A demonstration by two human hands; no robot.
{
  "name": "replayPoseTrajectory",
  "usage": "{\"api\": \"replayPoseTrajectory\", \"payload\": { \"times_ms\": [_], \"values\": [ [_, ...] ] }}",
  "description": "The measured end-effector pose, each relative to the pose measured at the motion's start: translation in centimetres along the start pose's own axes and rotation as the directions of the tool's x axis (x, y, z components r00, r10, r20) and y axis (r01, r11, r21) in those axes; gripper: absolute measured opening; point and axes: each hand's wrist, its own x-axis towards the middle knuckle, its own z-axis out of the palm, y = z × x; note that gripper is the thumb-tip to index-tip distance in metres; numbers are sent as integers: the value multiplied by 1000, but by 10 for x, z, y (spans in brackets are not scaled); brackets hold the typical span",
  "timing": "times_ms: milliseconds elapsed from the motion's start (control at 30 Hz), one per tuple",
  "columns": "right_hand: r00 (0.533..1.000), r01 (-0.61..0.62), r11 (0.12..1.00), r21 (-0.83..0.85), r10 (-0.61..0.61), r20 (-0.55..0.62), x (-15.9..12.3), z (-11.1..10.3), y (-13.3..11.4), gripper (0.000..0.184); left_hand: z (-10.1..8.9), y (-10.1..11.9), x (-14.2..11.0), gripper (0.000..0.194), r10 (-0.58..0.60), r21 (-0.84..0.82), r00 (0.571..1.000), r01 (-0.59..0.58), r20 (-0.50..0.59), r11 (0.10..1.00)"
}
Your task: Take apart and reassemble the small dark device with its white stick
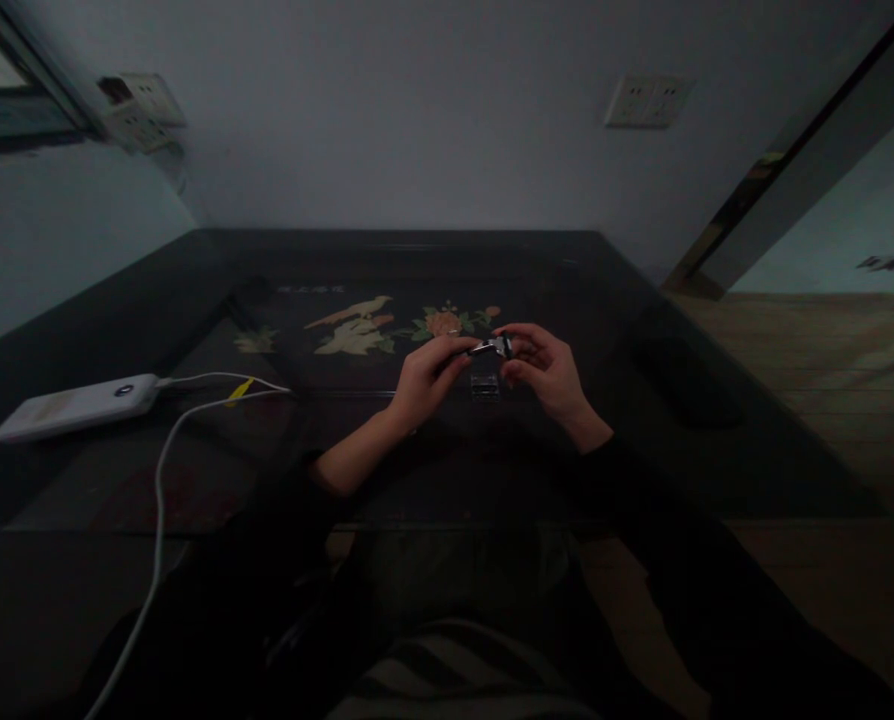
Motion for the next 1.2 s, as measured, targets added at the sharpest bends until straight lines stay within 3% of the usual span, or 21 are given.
{"api": "replayPoseTrajectory", "payload": {
  "times_ms": [100,300,567,767,933,1200],
  "values": [
    [1000,5,1000,5,-5,20,1,-3,-1,46,0,-1,0,22,-19,-24,1000,19,-12,1000],
    [999,43,999,-3,-43,13,2,-8,-6,40,0,-6,2,25,-113,-76,984,103,-135,992],
    [1000,0,1000,-25,0,-2,2,-4,-3,44,1,-3,2,19,-75,-73,995,71,-63,995],
    [1000,11,999,-48,-12,-20,2,-2,-4,43,2,-2,3,18,-161,-88,986,157,-45,984],
    [998,-4,997,-75,-1,-63,4,-3,0,41,3,-7,6,19,-339,-131,940,332,-34,934],
    [989,-71,991,-109,56,-134,8,-7,9,43,0,-14,10,25,-514,-89,831,540,212,837]
  ]
}}
